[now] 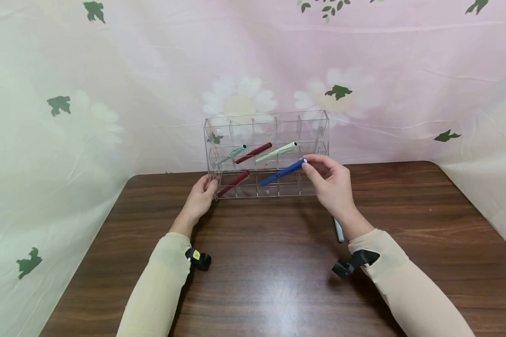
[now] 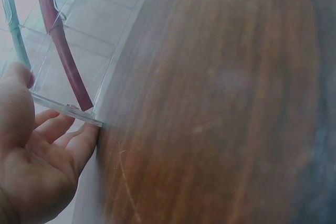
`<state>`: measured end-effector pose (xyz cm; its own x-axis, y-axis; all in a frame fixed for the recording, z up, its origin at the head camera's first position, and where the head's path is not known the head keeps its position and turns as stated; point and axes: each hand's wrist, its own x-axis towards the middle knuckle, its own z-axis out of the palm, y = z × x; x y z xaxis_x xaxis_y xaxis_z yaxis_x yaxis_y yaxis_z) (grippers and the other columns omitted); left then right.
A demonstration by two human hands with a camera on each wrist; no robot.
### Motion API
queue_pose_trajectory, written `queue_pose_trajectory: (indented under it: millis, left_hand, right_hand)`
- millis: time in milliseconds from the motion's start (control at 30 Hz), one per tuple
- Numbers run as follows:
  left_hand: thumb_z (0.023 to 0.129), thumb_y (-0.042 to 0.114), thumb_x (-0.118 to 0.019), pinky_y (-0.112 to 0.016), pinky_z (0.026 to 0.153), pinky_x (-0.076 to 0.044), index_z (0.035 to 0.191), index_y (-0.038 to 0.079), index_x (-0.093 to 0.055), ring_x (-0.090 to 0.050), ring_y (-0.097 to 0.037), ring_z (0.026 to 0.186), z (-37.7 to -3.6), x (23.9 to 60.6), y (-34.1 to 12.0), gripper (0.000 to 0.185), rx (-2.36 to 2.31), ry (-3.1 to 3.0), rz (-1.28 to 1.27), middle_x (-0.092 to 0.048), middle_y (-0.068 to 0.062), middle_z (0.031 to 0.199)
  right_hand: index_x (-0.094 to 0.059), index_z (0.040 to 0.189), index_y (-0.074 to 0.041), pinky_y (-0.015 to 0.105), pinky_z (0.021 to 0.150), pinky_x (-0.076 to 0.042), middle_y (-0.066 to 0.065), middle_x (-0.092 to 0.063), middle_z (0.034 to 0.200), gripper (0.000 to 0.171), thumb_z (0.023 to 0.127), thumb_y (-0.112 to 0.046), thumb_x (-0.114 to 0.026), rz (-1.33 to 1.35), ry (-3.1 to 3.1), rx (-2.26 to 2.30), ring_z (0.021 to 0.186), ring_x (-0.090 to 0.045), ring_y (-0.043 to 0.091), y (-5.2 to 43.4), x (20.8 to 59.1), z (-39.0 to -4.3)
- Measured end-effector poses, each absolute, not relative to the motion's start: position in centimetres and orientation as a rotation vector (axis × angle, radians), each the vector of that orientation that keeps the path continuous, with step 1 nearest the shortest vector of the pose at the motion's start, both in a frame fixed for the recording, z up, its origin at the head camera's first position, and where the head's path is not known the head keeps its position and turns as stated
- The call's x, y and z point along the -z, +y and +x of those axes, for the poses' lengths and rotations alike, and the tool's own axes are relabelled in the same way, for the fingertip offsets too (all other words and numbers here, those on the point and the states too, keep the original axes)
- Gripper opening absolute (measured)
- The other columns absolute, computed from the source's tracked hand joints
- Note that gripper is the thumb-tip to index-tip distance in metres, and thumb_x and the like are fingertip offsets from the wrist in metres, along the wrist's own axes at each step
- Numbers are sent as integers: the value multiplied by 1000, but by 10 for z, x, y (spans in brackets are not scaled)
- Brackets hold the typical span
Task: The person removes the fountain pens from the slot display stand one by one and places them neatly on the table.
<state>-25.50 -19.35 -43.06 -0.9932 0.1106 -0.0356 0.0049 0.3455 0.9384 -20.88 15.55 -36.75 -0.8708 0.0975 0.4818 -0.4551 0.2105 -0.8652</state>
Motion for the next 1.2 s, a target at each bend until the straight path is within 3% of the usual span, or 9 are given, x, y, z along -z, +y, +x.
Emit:
queue_pose_trajectory:
  millis: [267,500,833,1200]
  left_hand:
    - [118,27,-42,-56,126,-42,164,1,-38,-44,-36,157,-254,431,-193,52,-1750,2490,94,-48,-19,168]
    - [118,29,-42,-56,125,-44,163,3,-40,-45,-36,156,-253,431,-194,52,-1734,2492,83,-49,-18,167]
    - [119,30,-41,-56,123,-46,165,2,-38,-46,-36,155,-252,429,-194,54,-1709,2508,84,-48,-19,167]
    - [118,31,-41,-57,122,-46,163,4,-41,-48,-36,153,-252,429,-195,53,-1688,2528,83,-49,-19,166]
  right_hand:
    - [-77,121,2,12,71,-54,-21,-75,96,22,103,-9,-74,315,-2097,-1655,89,-74,0,168,365,-203]
    - [-75,124,4,12,80,-60,-21,-75,100,24,105,-10,-72,319,-2140,-1609,92,-76,-1,181,362,-196]
    - [-73,124,8,12,81,-58,-21,-76,100,26,105,-10,-71,264,-2104,-1614,93,-74,-2,196,358,-187]
    - [-77,126,0,9,85,-56,-21,-77,102,26,103,-11,-74,124,-2099,-1598,94,-73,-3,217,359,-181]
